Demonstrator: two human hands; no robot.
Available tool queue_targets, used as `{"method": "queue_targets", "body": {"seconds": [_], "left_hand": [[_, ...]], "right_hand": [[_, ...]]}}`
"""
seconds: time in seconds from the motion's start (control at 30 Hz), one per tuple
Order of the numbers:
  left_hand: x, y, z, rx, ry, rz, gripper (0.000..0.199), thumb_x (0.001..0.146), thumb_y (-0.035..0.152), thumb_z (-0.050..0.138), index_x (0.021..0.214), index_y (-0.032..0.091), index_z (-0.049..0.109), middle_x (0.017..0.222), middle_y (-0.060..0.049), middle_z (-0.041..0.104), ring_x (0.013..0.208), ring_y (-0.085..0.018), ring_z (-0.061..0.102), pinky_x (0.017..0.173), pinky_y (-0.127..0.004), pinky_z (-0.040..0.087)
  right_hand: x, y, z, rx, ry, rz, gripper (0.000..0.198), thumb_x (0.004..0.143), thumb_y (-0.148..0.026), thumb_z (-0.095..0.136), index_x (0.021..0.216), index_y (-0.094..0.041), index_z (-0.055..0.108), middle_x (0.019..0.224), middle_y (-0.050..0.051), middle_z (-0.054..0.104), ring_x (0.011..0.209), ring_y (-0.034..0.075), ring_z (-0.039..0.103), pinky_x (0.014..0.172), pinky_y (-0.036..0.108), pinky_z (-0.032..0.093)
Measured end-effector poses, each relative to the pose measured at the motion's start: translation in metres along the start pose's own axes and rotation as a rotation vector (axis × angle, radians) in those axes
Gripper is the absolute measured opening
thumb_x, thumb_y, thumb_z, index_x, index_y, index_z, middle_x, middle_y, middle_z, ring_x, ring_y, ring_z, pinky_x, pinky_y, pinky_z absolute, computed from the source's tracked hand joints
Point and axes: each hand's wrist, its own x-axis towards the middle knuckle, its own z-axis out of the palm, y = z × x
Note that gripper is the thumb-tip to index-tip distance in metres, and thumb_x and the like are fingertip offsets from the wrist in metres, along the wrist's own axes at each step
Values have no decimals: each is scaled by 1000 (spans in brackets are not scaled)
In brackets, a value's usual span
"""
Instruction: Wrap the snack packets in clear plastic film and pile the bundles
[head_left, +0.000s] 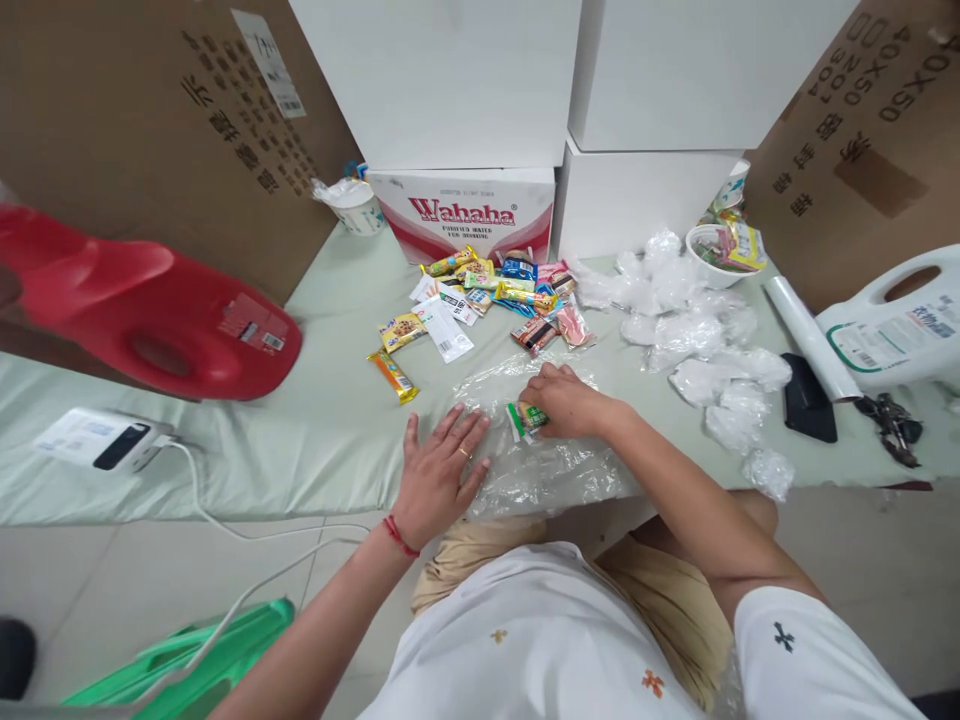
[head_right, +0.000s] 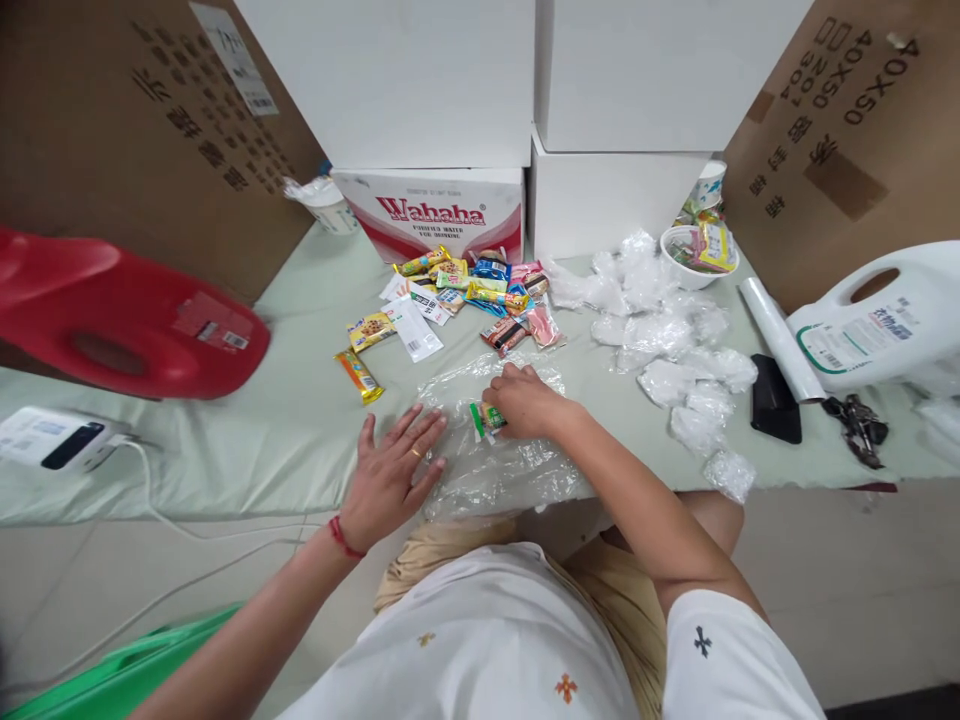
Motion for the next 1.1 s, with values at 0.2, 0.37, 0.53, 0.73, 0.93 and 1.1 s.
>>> {"method": "queue_targets", "body": {"seconds": [0.2, 0.37, 0.53, 0.73, 0.93, 1.1], "left_hand": [[-1, -22, 24, -7, -111, -96, 54, 103, 45, 43, 156, 33, 45, 158, -10, 51, 151, -34, 41, 122, -75, 11], [-2, -22, 24, -1, -99, -86, 54, 103, 44, 44, 155, 32, 46, 160, -10, 49, 152, -33, 40, 123, -72, 12], [-1, -21, 23, -2, -104, -91, 53, 103, 44, 44, 155, 32, 46, 160, -9, 49, 152, -33, 40, 123, -72, 13], [-1, -23, 25, -18, -78, -90, 53, 103, 45, 44, 154, 32, 47, 159, -9, 50, 151, -33, 41, 124, -70, 11], [-1, -23, 25, -3, -86, -96, 53, 103, 44, 45, 154, 31, 49, 158, -9, 51, 151, -33, 41, 124, -71, 13], [-1, -23, 26, 2, -81, -95, 52, 102, 43, 46, 153, 32, 49, 158, -8, 51, 151, -34, 42, 123, -71, 16]], "right_hand": [[-2, -6, -2, -48, -41, -69, 36, 80, -25, 76, 114, -16, 68, 117, 16, 67, 117, 34, 49, 97, 45, 35], [-2, -6, 2, -39, -13, -113, 45, 78, -25, 80, 120, -16, 68, 127, 16, 66, 137, 36, 40, 113, 49, 24], [-1, -10, 11, -30, 23, -60, 44, 82, -35, 81, 119, -14, 69, 122, 17, 67, 131, 35, 45, 112, 48, 25], [-14, -18, 24, -5, 119, 55, 53, 87, -42, 77, 130, -14, 63, 125, 17, 65, 127, 34, 45, 107, 47, 26], [-19, -9, 29, 28, 98, -12, 56, 84, -30, 79, 135, -16, 62, 126, 15, 63, 127, 33, 43, 106, 46, 27], [-15, -10, 33, 7, 130, -28, 55, 86, -38, 78, 133, -15, 63, 120, 15, 64, 121, 33, 46, 105, 47, 27]]}}
